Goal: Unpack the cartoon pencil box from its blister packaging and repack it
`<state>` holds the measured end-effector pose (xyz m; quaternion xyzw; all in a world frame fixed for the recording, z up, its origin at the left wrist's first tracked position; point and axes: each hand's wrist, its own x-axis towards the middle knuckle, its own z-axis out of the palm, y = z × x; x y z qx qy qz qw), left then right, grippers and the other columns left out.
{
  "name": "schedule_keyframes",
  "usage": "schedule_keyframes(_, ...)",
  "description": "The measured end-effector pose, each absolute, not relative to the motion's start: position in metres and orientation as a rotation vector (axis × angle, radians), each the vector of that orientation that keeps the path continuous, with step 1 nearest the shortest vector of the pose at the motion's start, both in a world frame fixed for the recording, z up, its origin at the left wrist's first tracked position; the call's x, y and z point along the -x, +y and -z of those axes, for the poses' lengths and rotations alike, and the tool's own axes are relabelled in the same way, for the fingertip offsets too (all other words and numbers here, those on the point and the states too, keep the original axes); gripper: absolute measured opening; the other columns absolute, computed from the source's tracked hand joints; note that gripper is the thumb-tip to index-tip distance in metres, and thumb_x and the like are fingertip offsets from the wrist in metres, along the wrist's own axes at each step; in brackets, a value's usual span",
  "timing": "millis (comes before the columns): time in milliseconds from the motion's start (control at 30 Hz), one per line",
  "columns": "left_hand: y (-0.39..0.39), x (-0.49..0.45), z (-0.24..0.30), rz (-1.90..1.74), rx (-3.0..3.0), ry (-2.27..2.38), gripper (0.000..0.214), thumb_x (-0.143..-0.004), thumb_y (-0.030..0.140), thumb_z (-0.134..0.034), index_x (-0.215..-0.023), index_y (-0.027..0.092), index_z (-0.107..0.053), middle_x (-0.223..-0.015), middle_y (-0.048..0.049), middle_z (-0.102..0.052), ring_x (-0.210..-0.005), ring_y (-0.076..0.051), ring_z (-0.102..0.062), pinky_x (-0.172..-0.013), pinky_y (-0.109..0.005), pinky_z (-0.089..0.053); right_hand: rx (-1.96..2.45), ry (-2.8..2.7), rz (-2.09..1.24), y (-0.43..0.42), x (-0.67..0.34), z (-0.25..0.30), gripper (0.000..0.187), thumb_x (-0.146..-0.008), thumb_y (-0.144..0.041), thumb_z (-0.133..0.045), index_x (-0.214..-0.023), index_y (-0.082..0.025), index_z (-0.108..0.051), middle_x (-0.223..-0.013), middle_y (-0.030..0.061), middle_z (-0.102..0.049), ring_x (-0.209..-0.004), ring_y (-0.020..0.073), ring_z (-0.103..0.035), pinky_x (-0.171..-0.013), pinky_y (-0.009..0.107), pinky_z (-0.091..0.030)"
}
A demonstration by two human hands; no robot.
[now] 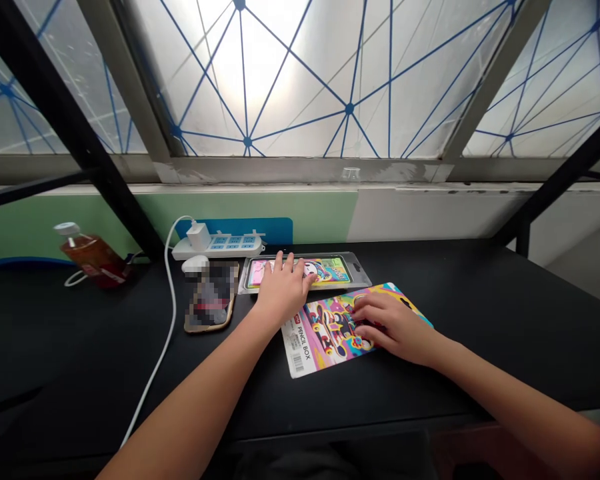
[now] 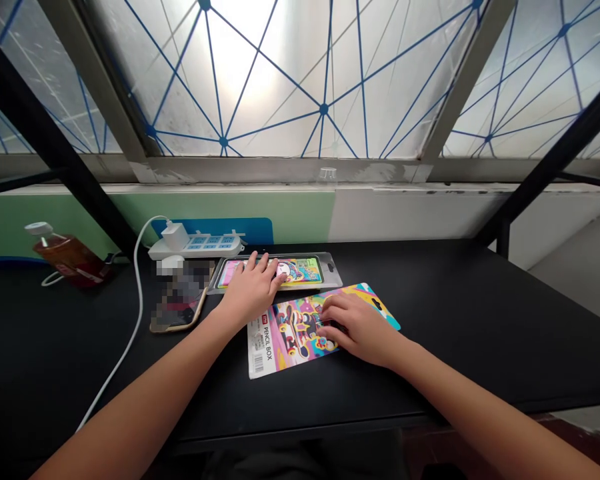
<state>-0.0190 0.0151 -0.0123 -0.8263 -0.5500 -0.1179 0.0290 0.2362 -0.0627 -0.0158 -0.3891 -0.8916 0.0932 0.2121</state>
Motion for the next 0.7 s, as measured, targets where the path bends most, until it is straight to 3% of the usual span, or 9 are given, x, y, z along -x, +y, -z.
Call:
schedule_keyframes(167,0.014,0.019,0.012,0.331,2.556,-1.717,0.065,-0.106,0.051,-0.024,-0.154,0.012,-0.04,-0.163,-0.0187,-0.032,-0.153,-0.04,-0.021,-0.117,-0.063,-0.025,1.254,-2.486,-0.128,-0.05,-0.217,0.019,0.049,-0.095,-0.055,-0.057,-0.129,-0.02,-0.059,-0.131,0.016,-0.061,-0.121,0.0322,-0.057,-0.101,0.05,-0.048)
schedule_keyframes(433,0.013,0.02,0.011,0.328,2.57,-1.669,0.058,-0.106,0.05,-0.024,-0.156,0.024,-0.039,-0.164,-0.0172,-0.031,-0.153,-0.038,-0.025,-0.116,-0.065,-0.025,1.342,-2.421,-0.05,-0.051,-0.203,0.024,0.027,-0.097,-0.047,-0.056,-0.086,-0.022,-0.052,-0.094,0.0091,-0.063,-0.089,0.0253,-0.058,-0.079,0.039,-0.048)
schedule_keyframes(600,0.013,0.021,0.005,0.345,2.63,-1.696,0.054,-0.107,0.047,-0.027,-0.151,0.024,-0.046,-0.164,-0.0157,-0.033,-0.152,-0.039,-0.026,-0.114,-0.067,-0.027,1.513,-2.269,-0.194,-0.043,-0.217,0.0,0.033,-0.094,-0.055,-0.055,-0.088,-0.024,-0.051,-0.072,0.0016,-0.063,-0.062,0.0195,-0.056,-0.06,0.032,-0.04)
schedule_keyframes(700,0.009,0.019,0.0,0.411,2.671,-1.685,0.049,-0.107,0.045,-0.025,-0.132,0.023,-0.062,-0.164,-0.013,-0.033,-0.153,-0.036,-0.024,-0.114,-0.069,-0.027,1.613,-2.21,-0.278,-0.013,-0.245,-0.02,0.04,-0.091,-0.063,-0.054,-0.084,-0.024,-0.056,-0.075,0.002,-0.067,-0.066,0.0198,-0.059,-0.061,0.031,-0.039)
